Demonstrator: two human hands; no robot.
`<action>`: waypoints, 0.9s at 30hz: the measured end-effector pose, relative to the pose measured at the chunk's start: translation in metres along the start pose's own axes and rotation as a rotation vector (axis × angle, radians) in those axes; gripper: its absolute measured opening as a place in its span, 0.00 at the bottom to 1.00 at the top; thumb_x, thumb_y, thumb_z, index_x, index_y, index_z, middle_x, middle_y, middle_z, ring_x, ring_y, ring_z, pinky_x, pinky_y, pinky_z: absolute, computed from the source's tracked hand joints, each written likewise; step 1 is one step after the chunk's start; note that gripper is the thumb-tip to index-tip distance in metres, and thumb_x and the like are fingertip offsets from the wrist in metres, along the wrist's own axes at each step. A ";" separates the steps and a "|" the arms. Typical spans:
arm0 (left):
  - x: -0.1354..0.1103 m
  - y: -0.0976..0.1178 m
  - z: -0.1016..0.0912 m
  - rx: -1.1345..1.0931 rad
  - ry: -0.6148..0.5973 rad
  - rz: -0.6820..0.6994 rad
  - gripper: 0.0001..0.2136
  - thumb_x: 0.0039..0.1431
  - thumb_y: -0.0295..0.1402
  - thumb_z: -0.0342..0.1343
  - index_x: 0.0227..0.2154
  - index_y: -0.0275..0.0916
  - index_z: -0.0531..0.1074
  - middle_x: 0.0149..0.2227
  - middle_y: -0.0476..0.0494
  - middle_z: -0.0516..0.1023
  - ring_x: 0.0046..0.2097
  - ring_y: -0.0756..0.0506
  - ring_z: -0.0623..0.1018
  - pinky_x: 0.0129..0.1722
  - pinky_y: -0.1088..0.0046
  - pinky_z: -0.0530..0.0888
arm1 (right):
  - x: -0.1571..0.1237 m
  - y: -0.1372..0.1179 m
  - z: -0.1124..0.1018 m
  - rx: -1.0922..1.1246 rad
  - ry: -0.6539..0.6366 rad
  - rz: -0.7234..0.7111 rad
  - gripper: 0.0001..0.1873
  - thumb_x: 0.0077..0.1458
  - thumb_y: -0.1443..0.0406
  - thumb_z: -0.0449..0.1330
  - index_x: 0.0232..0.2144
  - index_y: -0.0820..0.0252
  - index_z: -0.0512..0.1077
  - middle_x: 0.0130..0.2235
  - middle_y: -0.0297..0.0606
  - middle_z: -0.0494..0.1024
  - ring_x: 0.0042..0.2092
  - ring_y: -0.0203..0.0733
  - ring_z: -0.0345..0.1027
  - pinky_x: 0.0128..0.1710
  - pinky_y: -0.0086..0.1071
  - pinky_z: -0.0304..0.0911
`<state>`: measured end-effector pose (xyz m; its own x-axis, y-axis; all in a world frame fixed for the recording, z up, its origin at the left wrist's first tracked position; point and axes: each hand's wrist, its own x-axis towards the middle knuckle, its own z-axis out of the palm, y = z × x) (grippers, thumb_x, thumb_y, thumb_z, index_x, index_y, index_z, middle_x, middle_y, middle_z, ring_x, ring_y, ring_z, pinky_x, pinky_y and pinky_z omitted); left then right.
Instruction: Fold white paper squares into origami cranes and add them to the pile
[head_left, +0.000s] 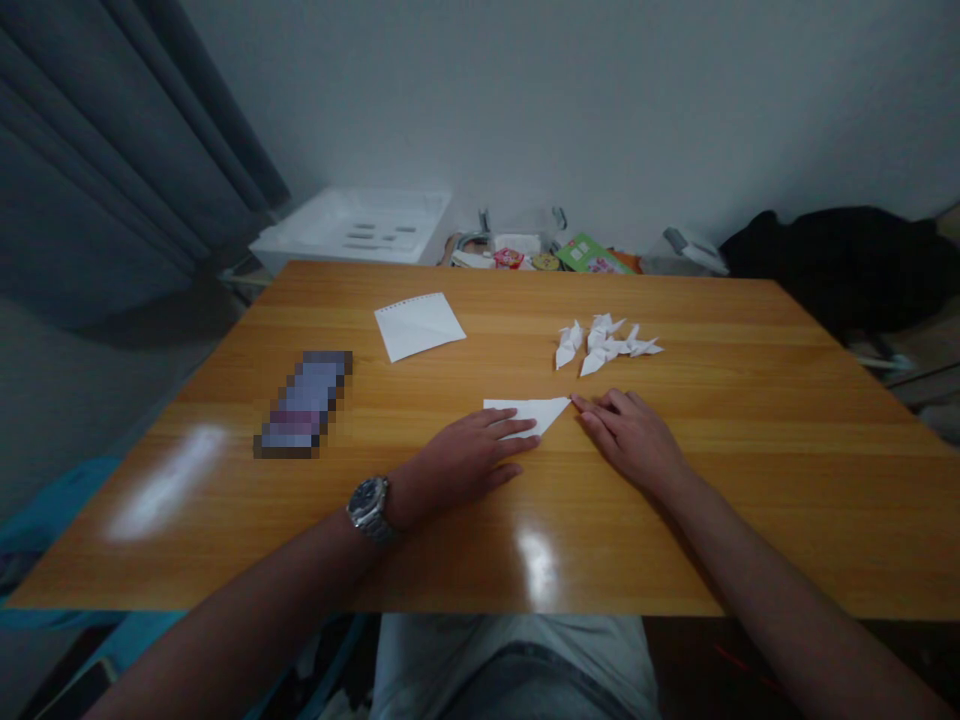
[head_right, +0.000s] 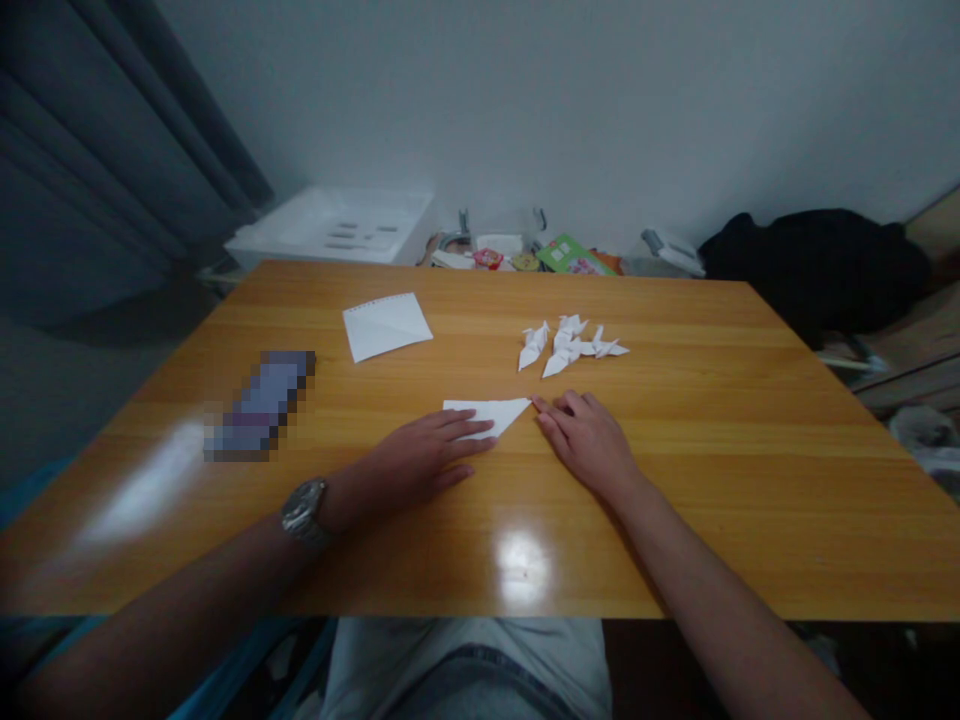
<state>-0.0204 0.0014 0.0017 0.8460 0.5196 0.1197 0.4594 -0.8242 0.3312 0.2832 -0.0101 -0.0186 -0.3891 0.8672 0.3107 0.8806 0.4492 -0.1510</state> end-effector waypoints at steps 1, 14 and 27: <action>0.000 0.000 0.000 0.000 0.003 0.002 0.21 0.71 0.39 0.52 0.64 0.45 0.66 0.69 0.47 0.64 0.69 0.40 0.63 0.69 0.57 0.61 | 0.000 0.000 -0.001 0.019 0.020 0.006 0.24 0.72 0.58 0.48 0.58 0.60 0.75 0.39 0.46 0.75 0.41 0.49 0.68 0.43 0.43 0.67; -0.002 0.004 0.001 0.005 0.025 0.003 0.21 0.71 0.38 0.51 0.64 0.44 0.65 0.68 0.45 0.65 0.69 0.40 0.63 0.70 0.57 0.60 | -0.004 -0.019 -0.005 0.172 -0.183 -0.352 0.26 0.69 0.59 0.55 0.66 0.52 0.65 0.70 0.47 0.62 0.70 0.54 0.55 0.66 0.56 0.58; -0.002 0.003 -0.001 -0.008 0.016 0.007 0.22 0.72 0.40 0.51 0.65 0.44 0.64 0.69 0.45 0.64 0.70 0.40 0.62 0.70 0.56 0.59 | -0.006 -0.019 0.001 0.144 -0.147 -0.286 0.23 0.70 0.61 0.54 0.65 0.47 0.67 0.69 0.43 0.62 0.68 0.52 0.60 0.64 0.54 0.62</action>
<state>-0.0205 -0.0017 0.0033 0.8447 0.5174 0.1369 0.4511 -0.8259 0.3382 0.2689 -0.0233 -0.0185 -0.6583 0.7191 0.2226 0.6875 0.6948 -0.2111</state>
